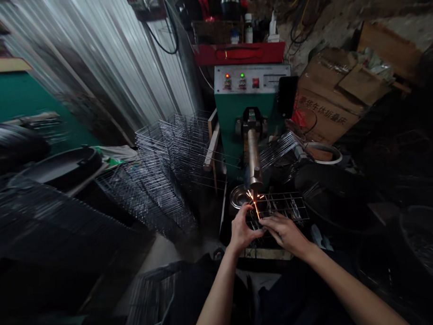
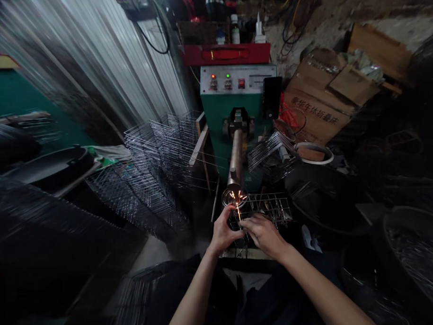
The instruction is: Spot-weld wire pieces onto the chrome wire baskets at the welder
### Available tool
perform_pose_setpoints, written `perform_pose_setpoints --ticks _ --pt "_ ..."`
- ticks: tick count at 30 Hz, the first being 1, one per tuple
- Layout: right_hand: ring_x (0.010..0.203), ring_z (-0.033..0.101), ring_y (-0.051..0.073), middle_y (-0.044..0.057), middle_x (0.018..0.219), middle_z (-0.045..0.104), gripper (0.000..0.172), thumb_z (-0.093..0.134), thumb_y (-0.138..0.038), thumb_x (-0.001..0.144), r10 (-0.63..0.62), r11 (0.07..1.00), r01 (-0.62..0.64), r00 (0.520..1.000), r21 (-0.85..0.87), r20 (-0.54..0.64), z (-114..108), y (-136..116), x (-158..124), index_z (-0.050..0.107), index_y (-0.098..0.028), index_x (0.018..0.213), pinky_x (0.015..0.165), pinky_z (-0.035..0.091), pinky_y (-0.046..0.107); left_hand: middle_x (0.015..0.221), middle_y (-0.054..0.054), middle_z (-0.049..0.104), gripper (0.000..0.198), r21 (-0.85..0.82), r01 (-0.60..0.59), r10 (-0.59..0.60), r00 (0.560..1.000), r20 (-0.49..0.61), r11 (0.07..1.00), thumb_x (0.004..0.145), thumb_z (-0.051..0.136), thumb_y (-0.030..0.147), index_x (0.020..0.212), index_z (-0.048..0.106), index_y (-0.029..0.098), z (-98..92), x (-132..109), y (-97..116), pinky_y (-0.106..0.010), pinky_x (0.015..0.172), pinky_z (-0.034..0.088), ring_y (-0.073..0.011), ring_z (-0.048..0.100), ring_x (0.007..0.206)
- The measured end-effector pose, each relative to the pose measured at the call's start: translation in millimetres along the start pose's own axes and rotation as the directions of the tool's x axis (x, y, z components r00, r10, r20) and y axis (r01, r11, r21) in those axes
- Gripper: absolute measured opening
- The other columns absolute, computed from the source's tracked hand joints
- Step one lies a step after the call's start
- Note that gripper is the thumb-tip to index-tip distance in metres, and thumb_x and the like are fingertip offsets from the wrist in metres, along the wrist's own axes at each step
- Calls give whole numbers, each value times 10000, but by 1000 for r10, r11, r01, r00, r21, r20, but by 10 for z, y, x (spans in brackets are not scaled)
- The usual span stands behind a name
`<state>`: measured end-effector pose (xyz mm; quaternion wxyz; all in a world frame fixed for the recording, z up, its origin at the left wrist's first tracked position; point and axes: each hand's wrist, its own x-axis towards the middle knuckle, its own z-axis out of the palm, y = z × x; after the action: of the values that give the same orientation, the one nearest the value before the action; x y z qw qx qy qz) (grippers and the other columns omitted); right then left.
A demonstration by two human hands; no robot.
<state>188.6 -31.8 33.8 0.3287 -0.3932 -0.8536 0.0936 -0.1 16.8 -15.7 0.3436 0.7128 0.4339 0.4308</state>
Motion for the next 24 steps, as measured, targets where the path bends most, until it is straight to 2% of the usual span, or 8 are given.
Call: perform_pose_setpoints --ticks 6,12,15,19,24 --pt "1039 657 235 91 1125 700 285 484 -120 992 57 998 -56 998 39 -30 -14 -41 27 616 -220 1224 950 528 427 1262 -46 631 681 120 19 -21 1000 16 993 618 842 406 1206 526 272 -65 13 75 -384 988 493 -258 635 1115" --pt "897 629 214 84 1007 606 98 528 -164 972 215 976 -210 971 53 -104 21 29 225 601 -208 1020 815 542 345 1180 -29 670 714 145 44 -43 999 -8 988 590 851 395 1216 533 262 -150 274 14 -364 930 512 -248 656 1061" --pt "874 619 213 81 994 586 69 527 -155 961 222 974 -215 970 71 -101 35 79 314 581 -198 961 795 531 344 1160 -23 674 714 144 46 -46 999 -7 988 584 853 379 1212 534 260 -167 368 -30 -364 955 504 -244 651 1074" --pt "884 605 209 75 984 589 93 509 -152 971 210 974 -201 973 101 -91 13 74 355 569 -205 924 803 512 338 1173 -24 669 665 137 10 -8 1000 -10 990 611 839 391 1195 548 263 -162 367 -46 -367 968 503 -247 646 1092" --pt "867 600 208 74 968 588 78 543 -146 960 219 974 -211 970 83 -105 -34 38 358 578 -197 912 782 505 328 1062 -16 702 650 157 62 -60 998 -20 986 596 852 383 1170 571 269 -156 323 -22 -352 861 541 -245 689 972"
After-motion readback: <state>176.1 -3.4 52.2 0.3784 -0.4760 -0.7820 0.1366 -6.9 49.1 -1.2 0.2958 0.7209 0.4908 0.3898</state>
